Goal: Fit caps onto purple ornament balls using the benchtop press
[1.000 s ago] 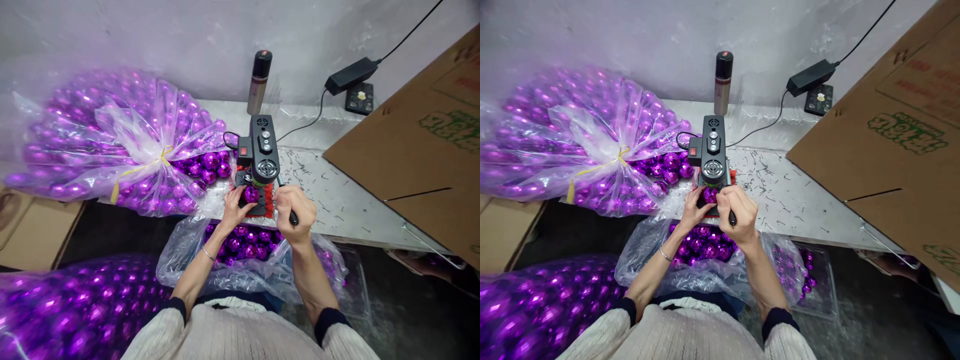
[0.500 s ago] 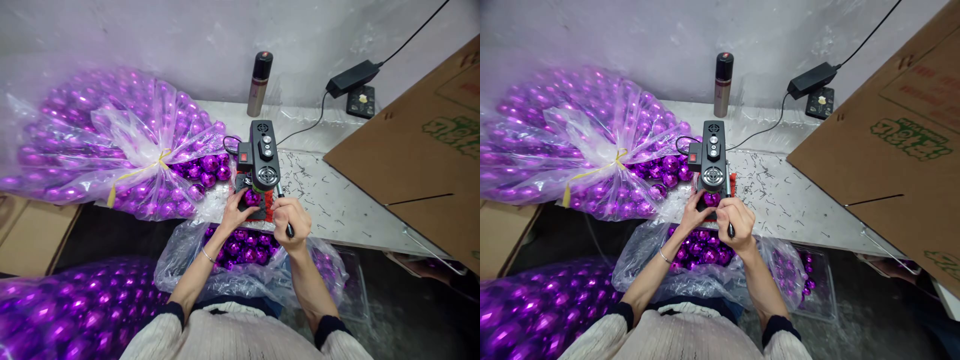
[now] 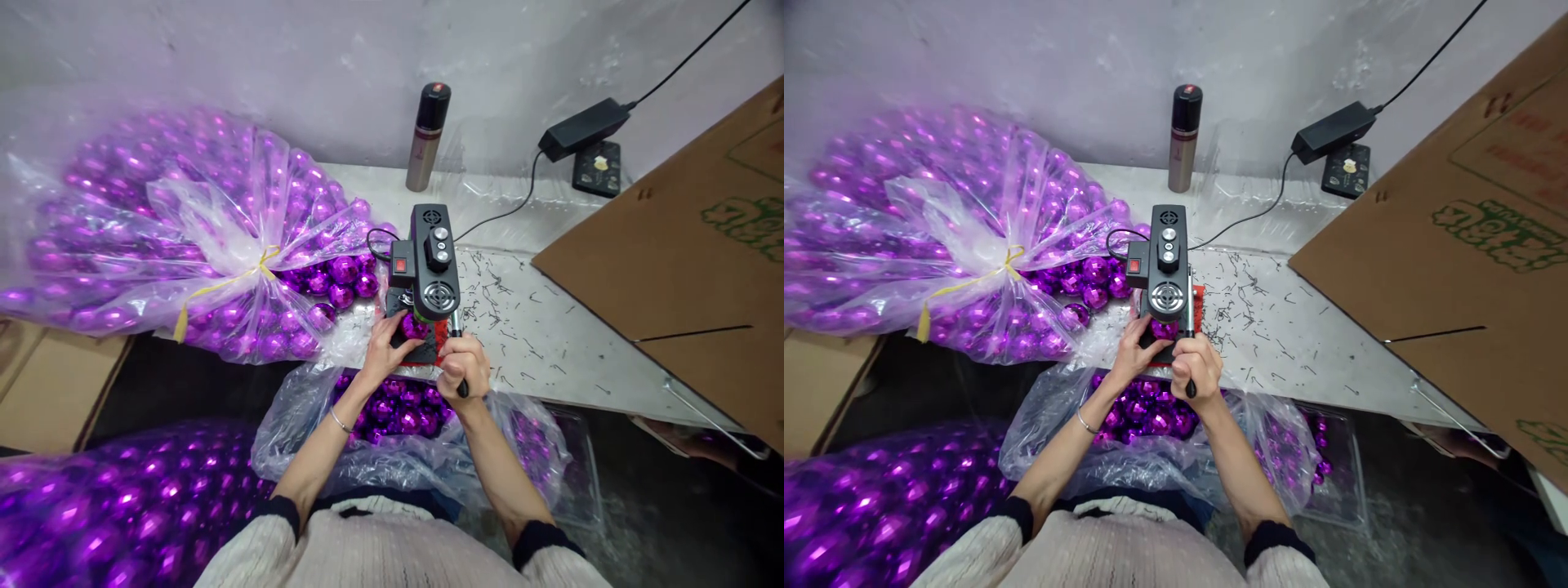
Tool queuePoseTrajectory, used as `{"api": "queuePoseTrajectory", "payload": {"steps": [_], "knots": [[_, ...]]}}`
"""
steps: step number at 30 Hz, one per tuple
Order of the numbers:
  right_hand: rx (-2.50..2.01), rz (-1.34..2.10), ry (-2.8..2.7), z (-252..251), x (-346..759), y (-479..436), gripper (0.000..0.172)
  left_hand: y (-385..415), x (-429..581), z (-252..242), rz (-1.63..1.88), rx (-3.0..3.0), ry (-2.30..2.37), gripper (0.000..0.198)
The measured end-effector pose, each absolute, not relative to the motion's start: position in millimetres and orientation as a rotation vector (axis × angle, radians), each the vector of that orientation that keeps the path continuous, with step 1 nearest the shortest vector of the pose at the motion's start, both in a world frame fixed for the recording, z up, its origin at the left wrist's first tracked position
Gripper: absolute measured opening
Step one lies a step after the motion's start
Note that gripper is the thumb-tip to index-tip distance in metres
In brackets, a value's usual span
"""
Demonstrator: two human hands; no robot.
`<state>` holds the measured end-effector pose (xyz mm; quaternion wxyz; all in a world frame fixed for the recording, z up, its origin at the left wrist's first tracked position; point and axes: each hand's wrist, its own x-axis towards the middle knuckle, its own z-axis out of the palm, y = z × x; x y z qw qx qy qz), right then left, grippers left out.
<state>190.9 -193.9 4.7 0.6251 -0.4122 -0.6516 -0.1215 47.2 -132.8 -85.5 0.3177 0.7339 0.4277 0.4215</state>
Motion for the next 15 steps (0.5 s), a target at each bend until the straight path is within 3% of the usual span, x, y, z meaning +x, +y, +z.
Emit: {"api": "queuePoseTrajectory", "payload": {"steps": [15], "knots": [[-0.898, -0.311, -1.492, -17, 192, -185, 0.03, -130, 47, -84, 1.085, 1.958, 1.068, 0.063]]}}
